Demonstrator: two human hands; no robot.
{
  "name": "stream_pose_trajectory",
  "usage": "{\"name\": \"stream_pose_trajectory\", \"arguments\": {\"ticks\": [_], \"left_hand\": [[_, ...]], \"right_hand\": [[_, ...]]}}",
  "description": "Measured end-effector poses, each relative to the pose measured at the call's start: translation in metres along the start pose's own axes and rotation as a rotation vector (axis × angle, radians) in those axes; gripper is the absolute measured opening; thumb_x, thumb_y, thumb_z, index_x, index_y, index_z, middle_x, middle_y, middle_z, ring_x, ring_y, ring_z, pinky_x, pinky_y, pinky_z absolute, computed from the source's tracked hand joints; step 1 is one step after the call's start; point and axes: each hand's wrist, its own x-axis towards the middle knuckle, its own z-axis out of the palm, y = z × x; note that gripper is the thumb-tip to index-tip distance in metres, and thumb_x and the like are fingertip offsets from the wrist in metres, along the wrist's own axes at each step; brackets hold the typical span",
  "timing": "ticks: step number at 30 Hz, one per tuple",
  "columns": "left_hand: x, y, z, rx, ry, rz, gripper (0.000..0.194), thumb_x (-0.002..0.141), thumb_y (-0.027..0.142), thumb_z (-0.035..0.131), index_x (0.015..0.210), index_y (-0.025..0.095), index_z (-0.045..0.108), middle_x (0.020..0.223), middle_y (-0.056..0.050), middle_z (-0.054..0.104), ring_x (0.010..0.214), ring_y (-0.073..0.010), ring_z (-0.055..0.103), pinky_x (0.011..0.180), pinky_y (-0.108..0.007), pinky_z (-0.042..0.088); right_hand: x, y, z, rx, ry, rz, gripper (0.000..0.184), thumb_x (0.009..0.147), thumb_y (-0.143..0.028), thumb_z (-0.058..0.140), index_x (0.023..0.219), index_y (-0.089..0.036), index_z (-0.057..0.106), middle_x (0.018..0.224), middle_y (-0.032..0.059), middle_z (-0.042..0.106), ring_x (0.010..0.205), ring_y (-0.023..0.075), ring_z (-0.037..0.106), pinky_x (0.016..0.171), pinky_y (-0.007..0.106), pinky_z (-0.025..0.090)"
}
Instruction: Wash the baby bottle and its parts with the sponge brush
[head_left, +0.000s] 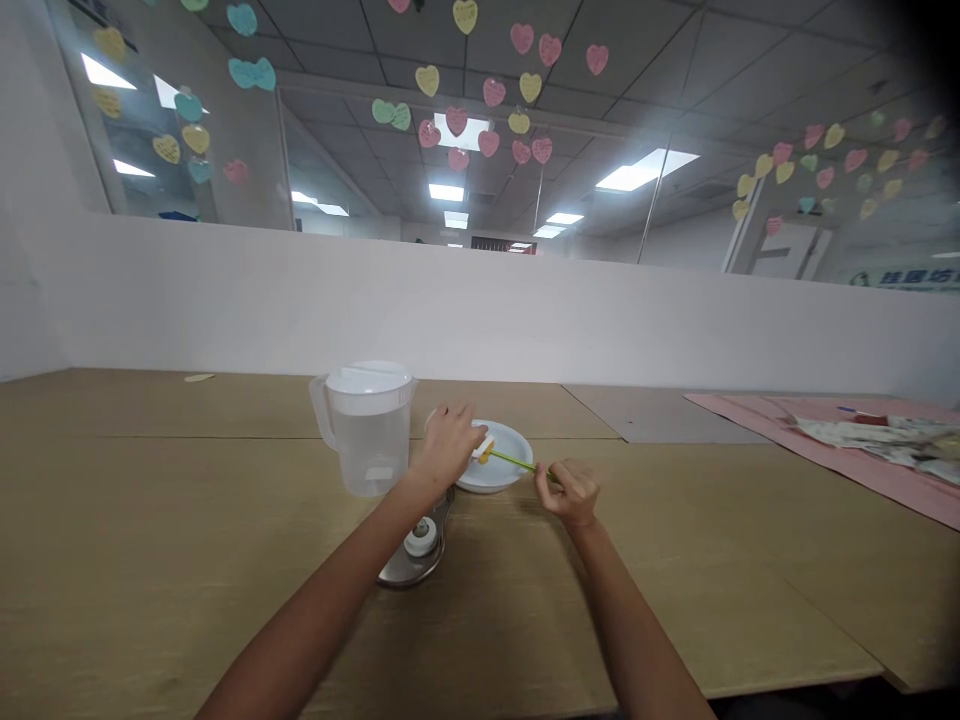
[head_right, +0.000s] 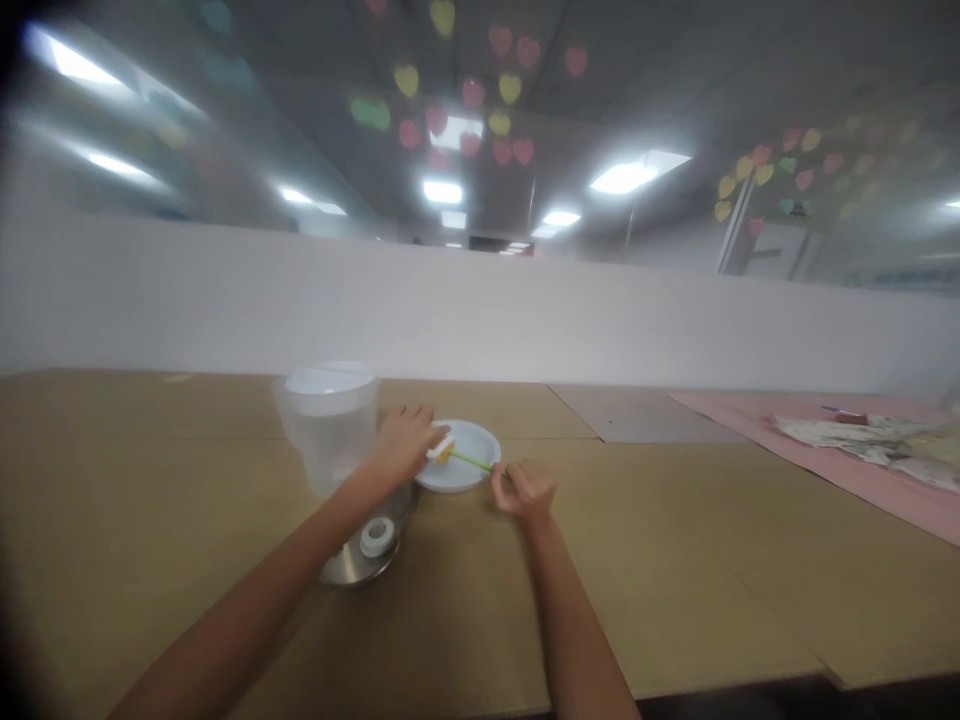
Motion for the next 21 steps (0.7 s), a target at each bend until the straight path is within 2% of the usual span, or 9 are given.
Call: {"name": "stream_pose_trajectory", "arguments": {"ticks": [3, 7, 12, 18, 21], "left_hand": [[-0.001, 0.004, 0.001, 0.006, 0.011, 0.006, 0.022, 0.073, 0.009, 0.05, 0.084, 0.022, 0.064, 0.085, -0.009, 0.054, 0.088, -0.0239, 0.049, 0.07, -0.035, 0.032], [-0.001, 0.01, 0.005, -0.01, 0.001, 0.026, 0.023, 0.073, 0.009, 0.05, 0.086, 0.022, 0.064, 0.086, -0.009, 0.055, 0.088, -0.0234, 0.049, 0.069, -0.034, 0.033], [-0.001, 0.002, 0.009, -0.012, 0.015, -0.038, 0.024, 0.07, 0.009, 0.052, 0.086, 0.023, 0.063, 0.087, -0.008, 0.054, 0.089, -0.0243, 0.048, 0.071, -0.035, 0.033], [-0.001, -0.006, 0.007, -0.053, -0.021, -0.1, 0.018, 0.07, 0.02, 0.058, 0.086, 0.024, 0.063, 0.087, -0.008, 0.053, 0.09, -0.0243, 0.048, 0.074, -0.036, 0.034], [-0.001, -0.007, 0.005, -0.062, -0.018, -0.118, 0.021, 0.067, 0.028, 0.061, 0.087, 0.024, 0.064, 0.087, -0.008, 0.054, 0.089, -0.0249, 0.048, 0.074, -0.036, 0.034]], "right_hand": [[0.002, -0.01, 0.003, 0.001, -0.02, -0.036, 0.033, 0.074, -0.023, 0.054, 0.045, -0.02, 0.038, 0.039, -0.0039, 0.037, 0.041, 0.009, 0.033, 0.045, 0.026, 0.021], [0.0, -0.02, 0.007, 0.014, -0.063, -0.051, 0.034, 0.076, -0.024, 0.053, 0.045, -0.02, 0.039, 0.04, -0.003, 0.04, 0.042, 0.0094, 0.036, 0.047, 0.026, 0.024], [-0.002, -0.014, 0.009, 0.055, -0.055, 0.048, 0.032, 0.076, -0.022, 0.053, 0.047, -0.02, 0.04, 0.04, -0.0027, 0.041, 0.041, 0.0092, 0.037, 0.045, 0.025, 0.026], [-0.004, -0.008, 0.009, 0.117, -0.066, 0.157, 0.033, 0.077, -0.023, 0.051, 0.046, -0.02, 0.04, 0.04, -0.0029, 0.039, 0.04, 0.0088, 0.035, 0.044, 0.024, 0.026], [-0.003, -0.008, 0.009, 0.195, -0.048, 0.227, 0.029, 0.076, -0.024, 0.053, 0.049, -0.019, 0.043, 0.043, -0.0023, 0.043, 0.041, 0.0084, 0.038, 0.044, 0.023, 0.029]]}}
